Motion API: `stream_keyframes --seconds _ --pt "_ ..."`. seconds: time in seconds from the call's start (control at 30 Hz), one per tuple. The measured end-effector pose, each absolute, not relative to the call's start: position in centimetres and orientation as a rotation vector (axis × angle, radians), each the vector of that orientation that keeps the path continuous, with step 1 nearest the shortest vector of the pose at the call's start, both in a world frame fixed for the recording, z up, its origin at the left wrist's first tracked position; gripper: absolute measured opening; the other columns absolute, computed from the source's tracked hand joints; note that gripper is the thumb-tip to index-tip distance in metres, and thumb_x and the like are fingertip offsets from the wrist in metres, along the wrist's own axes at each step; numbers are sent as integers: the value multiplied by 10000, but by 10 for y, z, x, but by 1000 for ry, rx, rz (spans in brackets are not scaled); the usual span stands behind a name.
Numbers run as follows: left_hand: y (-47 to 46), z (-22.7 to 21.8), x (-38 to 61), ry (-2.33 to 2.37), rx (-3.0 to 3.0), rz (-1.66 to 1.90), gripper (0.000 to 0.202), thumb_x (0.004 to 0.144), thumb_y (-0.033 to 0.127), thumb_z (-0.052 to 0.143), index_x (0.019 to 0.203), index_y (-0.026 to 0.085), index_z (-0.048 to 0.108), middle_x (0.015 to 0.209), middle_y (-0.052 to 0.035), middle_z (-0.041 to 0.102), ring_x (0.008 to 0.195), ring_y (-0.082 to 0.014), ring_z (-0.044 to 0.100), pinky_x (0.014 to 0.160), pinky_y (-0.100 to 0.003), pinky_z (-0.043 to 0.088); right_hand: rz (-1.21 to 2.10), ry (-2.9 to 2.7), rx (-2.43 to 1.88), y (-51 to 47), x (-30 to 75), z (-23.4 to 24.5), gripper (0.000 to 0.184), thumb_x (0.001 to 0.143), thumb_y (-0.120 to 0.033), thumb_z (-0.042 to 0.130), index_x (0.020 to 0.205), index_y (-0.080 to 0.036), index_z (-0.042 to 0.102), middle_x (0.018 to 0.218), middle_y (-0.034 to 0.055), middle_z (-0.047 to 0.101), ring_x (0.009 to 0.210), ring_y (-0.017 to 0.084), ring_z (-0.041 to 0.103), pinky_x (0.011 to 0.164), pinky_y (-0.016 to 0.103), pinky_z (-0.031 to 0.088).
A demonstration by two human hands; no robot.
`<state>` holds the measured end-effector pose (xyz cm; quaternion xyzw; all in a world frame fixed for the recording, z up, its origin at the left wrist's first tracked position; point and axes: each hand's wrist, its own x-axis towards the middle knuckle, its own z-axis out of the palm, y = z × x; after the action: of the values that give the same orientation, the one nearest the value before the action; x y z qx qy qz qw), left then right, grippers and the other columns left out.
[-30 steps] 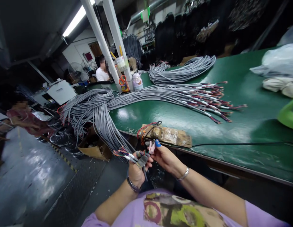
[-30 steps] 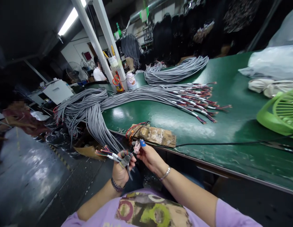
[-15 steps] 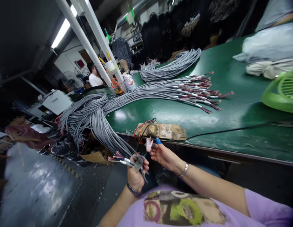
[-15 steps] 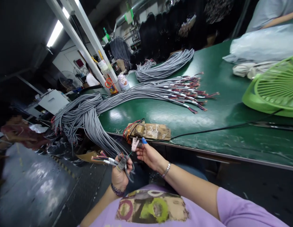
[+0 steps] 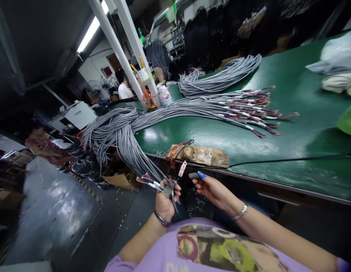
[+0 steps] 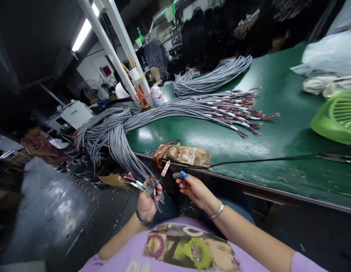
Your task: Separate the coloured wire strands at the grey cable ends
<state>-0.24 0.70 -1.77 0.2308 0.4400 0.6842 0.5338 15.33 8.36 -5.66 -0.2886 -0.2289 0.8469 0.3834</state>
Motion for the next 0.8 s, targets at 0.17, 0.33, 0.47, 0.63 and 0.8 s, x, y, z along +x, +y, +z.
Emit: stream_keyframes --seconds 0.17,0.33,0.47,0.63,0.8 --pt "0 -6 3 1059 669 1711 242 632 338 758 728 158 627 620 -21 675 466 -80 564 381 -148 321 2180 -647 -727 87 151 -43 276 827 -404 564 746 -167 679 733 52 657 549 88 538 479 184 467" --pt "-1 -4 11 1104 801 1798 206 650 305 752 737 157 638 674 -33 697 518 -96 598 424 -161 363 2184 -813 -717 95 135 -19 327 816 -457 563 738 -153 656 746 58 654 549 85 534 462 176 449" --pt "3 -9 12 1111 836 1804 210 650 301 752 735 152 632 683 -38 699 532 -108 606 430 -169 373 2171 -847 -679 97 122 -14 318 788 -468 598 754 -155 638 685 19 608 528 69 496 468 170 441" --pt "9 -13 11 1094 842 1792 204 657 301 747 745 151 640 685 -37 700 532 -105 604 413 -158 356 2268 -803 -476 98 116 -20 371 777 -527 579 767 -158 621 591 -3 541 538 98 491 515 226 450" --pt "14 -16 13 1068 840 1790 195 665 301 743 743 156 637 668 -24 694 520 -101 597 408 -163 343 2246 -755 -403 98 112 -23 392 758 -539 595 830 -154 625 603 -3 547 520 103 477 510 252 414"
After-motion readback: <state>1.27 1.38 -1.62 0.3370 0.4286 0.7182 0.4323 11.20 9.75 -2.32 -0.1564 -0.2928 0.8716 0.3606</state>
